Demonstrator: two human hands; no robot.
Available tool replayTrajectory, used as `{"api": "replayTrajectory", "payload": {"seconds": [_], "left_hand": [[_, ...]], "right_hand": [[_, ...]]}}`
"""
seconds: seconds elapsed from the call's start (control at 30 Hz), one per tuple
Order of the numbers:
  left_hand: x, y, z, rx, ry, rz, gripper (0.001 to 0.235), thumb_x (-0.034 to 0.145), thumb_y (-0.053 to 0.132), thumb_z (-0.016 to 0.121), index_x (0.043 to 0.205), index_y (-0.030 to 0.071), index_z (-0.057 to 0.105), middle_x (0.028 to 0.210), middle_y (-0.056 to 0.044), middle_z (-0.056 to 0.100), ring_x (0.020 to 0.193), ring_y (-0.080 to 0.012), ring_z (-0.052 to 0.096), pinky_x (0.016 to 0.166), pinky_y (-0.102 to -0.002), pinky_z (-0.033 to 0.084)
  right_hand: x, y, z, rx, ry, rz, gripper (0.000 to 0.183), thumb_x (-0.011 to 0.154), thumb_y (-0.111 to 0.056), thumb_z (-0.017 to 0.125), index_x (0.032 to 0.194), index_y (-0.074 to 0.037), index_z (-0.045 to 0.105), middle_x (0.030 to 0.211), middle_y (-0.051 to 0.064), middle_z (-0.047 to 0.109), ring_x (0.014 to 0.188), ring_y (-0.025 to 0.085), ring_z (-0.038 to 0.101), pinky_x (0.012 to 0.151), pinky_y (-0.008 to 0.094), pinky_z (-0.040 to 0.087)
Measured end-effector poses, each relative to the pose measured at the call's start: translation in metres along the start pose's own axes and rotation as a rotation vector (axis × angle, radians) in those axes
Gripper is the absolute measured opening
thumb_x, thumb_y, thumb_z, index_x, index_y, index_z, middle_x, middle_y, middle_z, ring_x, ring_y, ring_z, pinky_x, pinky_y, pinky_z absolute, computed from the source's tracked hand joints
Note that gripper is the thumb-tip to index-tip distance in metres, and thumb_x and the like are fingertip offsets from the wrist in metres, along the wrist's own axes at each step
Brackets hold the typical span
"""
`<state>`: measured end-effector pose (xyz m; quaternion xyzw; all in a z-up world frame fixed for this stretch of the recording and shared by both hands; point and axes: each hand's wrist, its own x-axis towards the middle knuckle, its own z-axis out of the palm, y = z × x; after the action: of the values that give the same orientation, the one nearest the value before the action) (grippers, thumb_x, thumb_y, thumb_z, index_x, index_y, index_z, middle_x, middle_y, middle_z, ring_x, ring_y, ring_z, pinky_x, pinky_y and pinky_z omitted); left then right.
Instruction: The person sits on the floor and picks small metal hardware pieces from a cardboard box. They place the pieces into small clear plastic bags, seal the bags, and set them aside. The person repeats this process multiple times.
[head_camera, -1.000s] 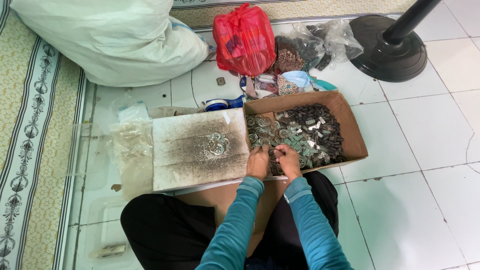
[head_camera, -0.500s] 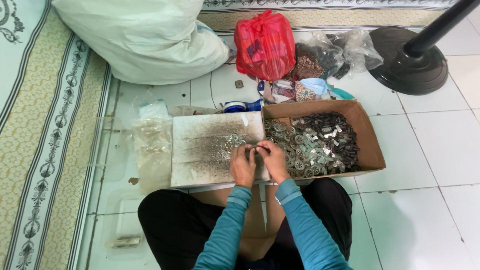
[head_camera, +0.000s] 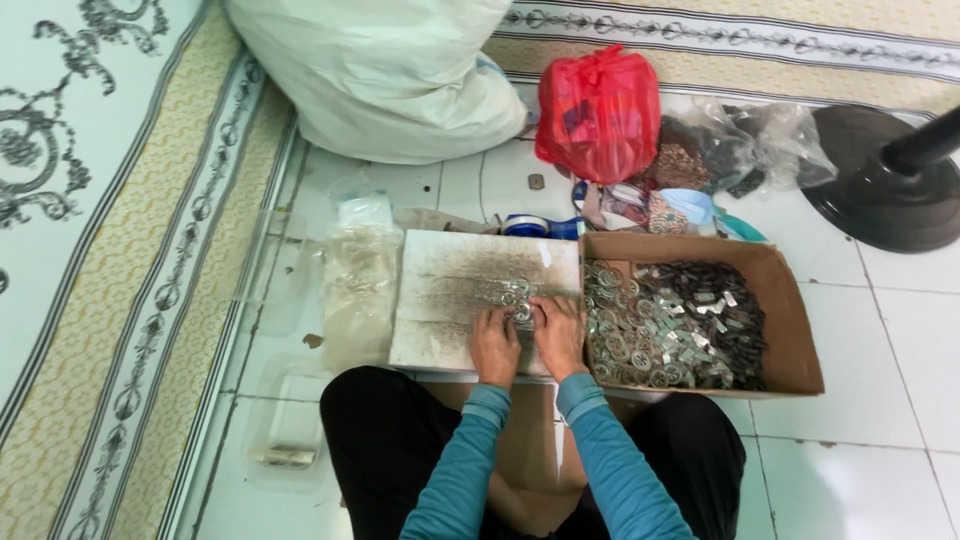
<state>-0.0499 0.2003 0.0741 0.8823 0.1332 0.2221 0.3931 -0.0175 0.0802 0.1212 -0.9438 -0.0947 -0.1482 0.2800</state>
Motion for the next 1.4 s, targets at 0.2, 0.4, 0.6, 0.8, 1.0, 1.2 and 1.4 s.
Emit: {"api": "replayTrajectory", "payload": {"seconds": [0.2,0.4,0.6,0.8,1.0,1.2,1.4], "left_hand": [[0.027,-0.037,-0.049,-0.064,0.001,-0.079,0.018,0.094,0.005,0.062,0.107,0.014,0.071,0.102,-0.007,0.063,0.103,-0.0319,0.065,0.091,-0.042,0.052],[0.057,-0.084,-0.129,-0.065,0.086,-0.235,0.023,0.1,0.001,0.054,0.109,0.014,0.07,0.107,-0.005,0.06,0.107,-0.0278,0.063,0.093,-0.04,0.054],[0.086,-0.16,-0.156,0.074,0.06,-0.526,0.029,0.102,0.012,0.055,0.13,0.019,0.061,0.132,-0.007,0.051,0.13,-0.0325,0.052,0.102,-0.048,0.051],[0.092,-0.206,-0.156,0.265,-0.099,-0.756,0.068,0.094,0.038,0.071,0.153,0.023,0.04,0.147,-0.011,0.049,0.14,-0.0342,0.047,0.115,-0.055,0.037],[0.092,-0.222,-0.144,0.319,-0.145,-0.791,0.063,0.094,0.032,0.071,0.15,0.025,0.042,0.131,-0.006,0.064,0.127,-0.0268,0.06,0.113,-0.051,0.035],[0.089,-0.215,-0.153,0.098,0.068,-0.727,0.023,0.096,0.03,0.07,0.119,0.025,0.069,0.094,0.002,0.073,0.095,-0.0198,0.071,0.096,-0.042,0.044],[0.095,-0.151,-0.192,-0.441,0.282,-0.631,0.016,0.098,0.019,0.071,0.11,0.011,0.077,0.087,-0.009,0.071,0.08,-0.0193,0.067,0.079,-0.039,0.056]], "right_hand": [[0.008,-0.049,0.07,0.327,-0.06,-0.209,0.018,0.098,-0.013,0.067,0.113,-0.018,0.075,0.1,0.006,0.073,0.1,0.032,0.07,0.09,0.041,0.056],[0.014,-0.13,0.108,0.492,-0.176,-0.319,0.02,0.101,-0.008,0.063,0.117,-0.012,0.075,0.104,0.011,0.074,0.099,0.032,0.071,0.087,0.041,0.058],[0.027,-0.168,0.145,0.305,-0.233,-0.422,0.019,0.1,-0.02,0.067,0.116,-0.02,0.076,0.108,0.002,0.071,0.103,0.023,0.067,0.083,0.035,0.057],[0.022,-0.179,0.152,-0.016,-0.134,-0.532,0.015,0.1,-0.029,0.066,0.111,-0.028,0.076,0.106,-0.004,0.067,0.098,0.017,0.06,0.073,0.032,0.05],[0.02,-0.18,0.152,-0.027,-0.097,-0.538,0.013,0.1,-0.028,0.066,0.107,-0.028,0.077,0.104,-0.005,0.069,0.097,0.018,0.06,0.071,0.032,0.049],[0.025,-0.184,0.143,0.045,-0.157,-0.471,0.014,0.1,-0.027,0.066,0.108,-0.028,0.077,0.103,-0.006,0.071,0.097,0.016,0.06,0.073,0.03,0.049],[0.039,-0.18,0.115,0.776,-0.481,0.111,0.028,0.101,-0.02,0.066,0.128,-0.016,0.074,0.113,0.011,0.076,0.106,0.025,0.064,0.089,0.039,0.056]]}}
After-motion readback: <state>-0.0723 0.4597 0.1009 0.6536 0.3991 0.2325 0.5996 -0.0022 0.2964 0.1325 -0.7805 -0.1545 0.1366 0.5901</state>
